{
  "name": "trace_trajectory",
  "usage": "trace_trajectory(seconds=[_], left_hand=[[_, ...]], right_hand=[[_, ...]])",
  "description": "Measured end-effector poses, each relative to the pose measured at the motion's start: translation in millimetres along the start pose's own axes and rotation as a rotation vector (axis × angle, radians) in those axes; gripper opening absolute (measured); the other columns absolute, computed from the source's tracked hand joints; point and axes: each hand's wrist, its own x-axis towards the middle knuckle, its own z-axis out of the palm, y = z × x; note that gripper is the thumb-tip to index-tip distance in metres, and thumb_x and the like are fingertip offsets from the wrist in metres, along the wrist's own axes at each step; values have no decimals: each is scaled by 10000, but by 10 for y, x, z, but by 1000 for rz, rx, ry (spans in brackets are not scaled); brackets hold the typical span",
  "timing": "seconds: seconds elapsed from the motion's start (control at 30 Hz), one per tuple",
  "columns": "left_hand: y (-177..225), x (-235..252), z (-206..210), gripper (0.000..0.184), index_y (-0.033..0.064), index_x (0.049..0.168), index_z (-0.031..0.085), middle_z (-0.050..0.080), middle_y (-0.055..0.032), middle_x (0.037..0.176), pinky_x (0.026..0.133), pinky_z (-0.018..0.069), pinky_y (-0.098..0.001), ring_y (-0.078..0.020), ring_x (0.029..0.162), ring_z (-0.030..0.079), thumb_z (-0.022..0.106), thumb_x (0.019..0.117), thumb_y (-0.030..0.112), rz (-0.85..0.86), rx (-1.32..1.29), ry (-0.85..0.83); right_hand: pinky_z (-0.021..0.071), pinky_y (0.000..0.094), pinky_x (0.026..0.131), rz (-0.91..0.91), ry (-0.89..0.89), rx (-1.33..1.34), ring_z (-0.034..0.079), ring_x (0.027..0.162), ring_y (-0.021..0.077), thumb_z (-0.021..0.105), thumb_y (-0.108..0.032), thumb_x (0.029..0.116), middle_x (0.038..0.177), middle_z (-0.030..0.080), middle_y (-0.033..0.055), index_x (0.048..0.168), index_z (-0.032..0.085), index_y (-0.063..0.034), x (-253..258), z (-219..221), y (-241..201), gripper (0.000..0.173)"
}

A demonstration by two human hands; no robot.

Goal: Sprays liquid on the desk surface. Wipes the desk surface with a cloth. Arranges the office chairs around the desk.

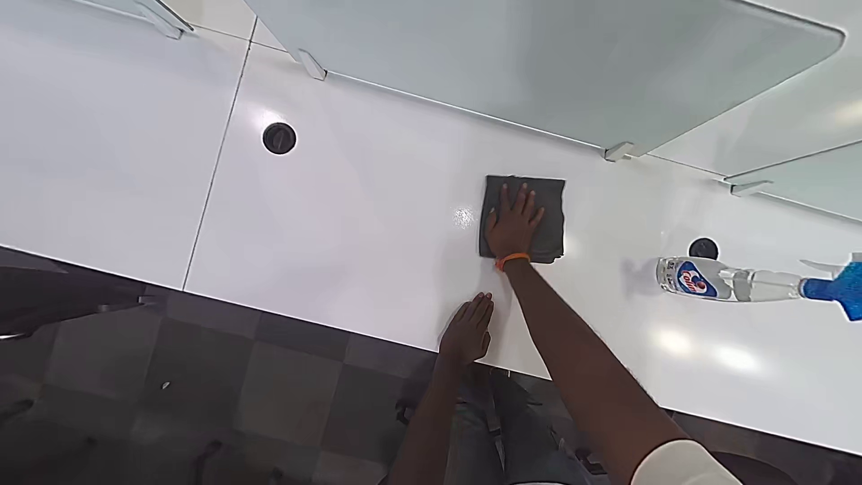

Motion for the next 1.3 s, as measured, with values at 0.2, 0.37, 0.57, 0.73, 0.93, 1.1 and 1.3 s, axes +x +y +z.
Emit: trace_trajectory(seconds=[0.2,0.37,0.57,0.73,0.93,1.1,1.3], left_hand=[[13,-4,5,607,31,1510,463,422,-101,1610,1205,322,-445,-258,1516,344,469,925,189,-2,24,17],[5,0,45,564,30,1500,472,415,-102,1614,1196,338,-449,-262,1507,359,414,965,200,13,45,59],[8,15,35,595,11,1520,437,393,-125,1622,1201,336,-431,-252,1511,354,411,977,250,-9,50,56],[3,15,19,657,4,1561,359,320,-151,1656,1219,302,-435,-274,1543,288,400,1026,385,12,30,14],[12,8,19,695,12,1546,398,341,-196,1636,1219,287,-526,-423,1522,282,459,992,425,-98,16,75],[21,9,41,687,18,1557,380,330,-180,1645,1222,267,-524,-369,1534,280,391,1012,436,-115,88,113],[3,-2,65,638,-1,1553,378,332,-170,1647,1245,256,-452,-292,1546,279,357,1039,376,-102,29,87]], right_hand=[[71,673,1225,-387,-185,17,74,1594,313,306,-534,1027,1725,161,50,1615,295,-379,-905,-126,489,608],[96,687,1222,-335,-233,-57,169,1578,346,279,-556,1025,1704,244,62,1602,338,-381,-1759,-278,1355,605],[98,731,1187,-307,-261,-97,163,1569,405,284,-530,1016,1702,228,123,1596,356,-378,-2481,-315,1590,604],[99,755,1171,-674,-463,-56,128,1576,397,326,-558,1007,1714,209,66,1575,345,-455,-1990,-372,1320,578],[47,718,1199,-1081,-674,-15,72,1593,340,403,-591,987,1730,152,-11,1386,619,-255,-1070,-334,811,564],[95,699,1204,-1066,-625,-1,112,1590,315,417,-640,946,1722,183,-38,1552,398,-424,-701,-257,552,643],[81,665,1226,-484,-195,-17,87,1596,265,357,-619,968,1722,177,-30,1584,334,-440,-535,-26,125,642]])
